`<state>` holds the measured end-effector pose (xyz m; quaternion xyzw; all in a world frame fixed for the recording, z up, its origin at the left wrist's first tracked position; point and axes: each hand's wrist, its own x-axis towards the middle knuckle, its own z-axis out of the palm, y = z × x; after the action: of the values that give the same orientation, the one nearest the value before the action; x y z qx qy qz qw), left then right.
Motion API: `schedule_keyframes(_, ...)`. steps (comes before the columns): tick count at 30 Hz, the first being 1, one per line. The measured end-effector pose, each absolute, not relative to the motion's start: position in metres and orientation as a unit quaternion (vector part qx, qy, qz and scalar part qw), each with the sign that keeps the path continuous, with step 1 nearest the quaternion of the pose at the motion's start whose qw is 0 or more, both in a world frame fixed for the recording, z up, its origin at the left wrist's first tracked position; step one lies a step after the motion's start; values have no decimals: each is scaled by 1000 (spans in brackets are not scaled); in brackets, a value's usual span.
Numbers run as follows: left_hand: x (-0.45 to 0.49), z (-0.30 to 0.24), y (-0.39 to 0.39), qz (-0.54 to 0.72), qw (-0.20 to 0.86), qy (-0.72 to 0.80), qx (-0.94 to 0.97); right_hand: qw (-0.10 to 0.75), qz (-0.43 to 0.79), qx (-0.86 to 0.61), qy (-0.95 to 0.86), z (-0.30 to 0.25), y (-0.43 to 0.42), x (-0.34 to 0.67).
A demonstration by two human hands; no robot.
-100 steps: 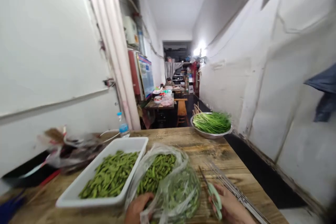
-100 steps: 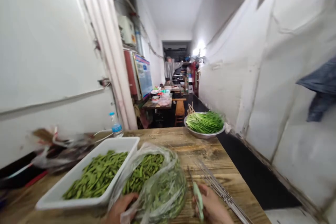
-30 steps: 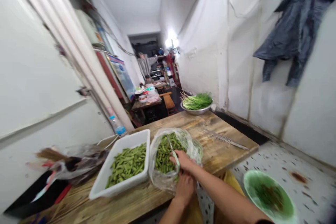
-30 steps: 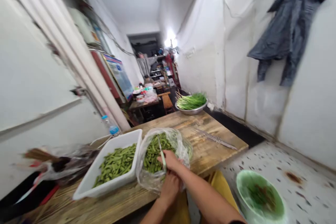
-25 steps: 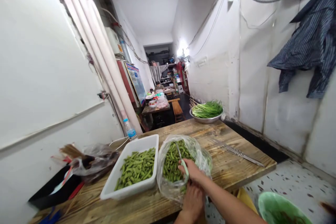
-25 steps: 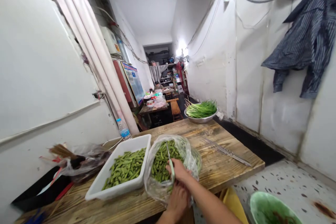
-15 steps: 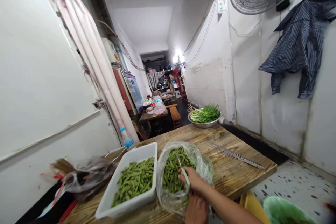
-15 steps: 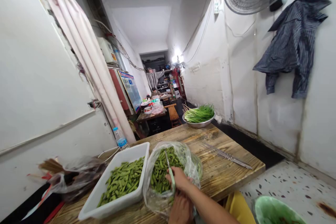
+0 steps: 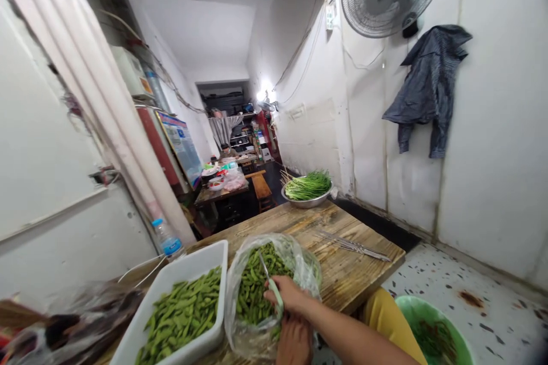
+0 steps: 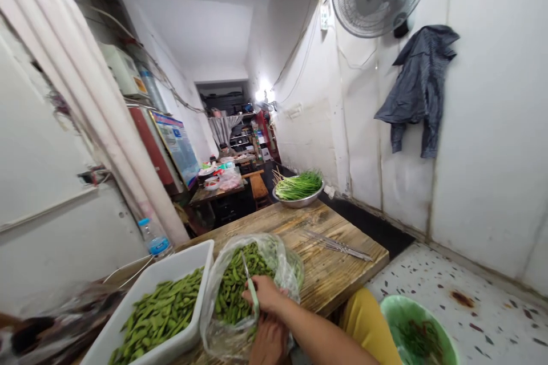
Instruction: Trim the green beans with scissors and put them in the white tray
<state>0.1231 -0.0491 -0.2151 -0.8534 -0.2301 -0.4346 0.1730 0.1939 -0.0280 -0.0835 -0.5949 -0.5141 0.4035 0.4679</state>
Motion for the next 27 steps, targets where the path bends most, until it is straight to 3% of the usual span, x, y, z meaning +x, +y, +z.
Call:
schedule_keyframes(5,127,-208,-54,-440,176,-237,-848,474,406,-585,-518,-81,-29,194)
schedule_keyframes(11,125,-207,-56,-351,154,-264,-885,475,426,-569,-519,-80,-33,196)
schedule_keyframes(18,126,-211,-55,-433,173,-238,-852,479,441,-557,-516,-79,-34,198)
schedule_keyframes(27,120,-232,-50,-392,178,-248,-868,486,465,-534,-513,-87,-31,201)
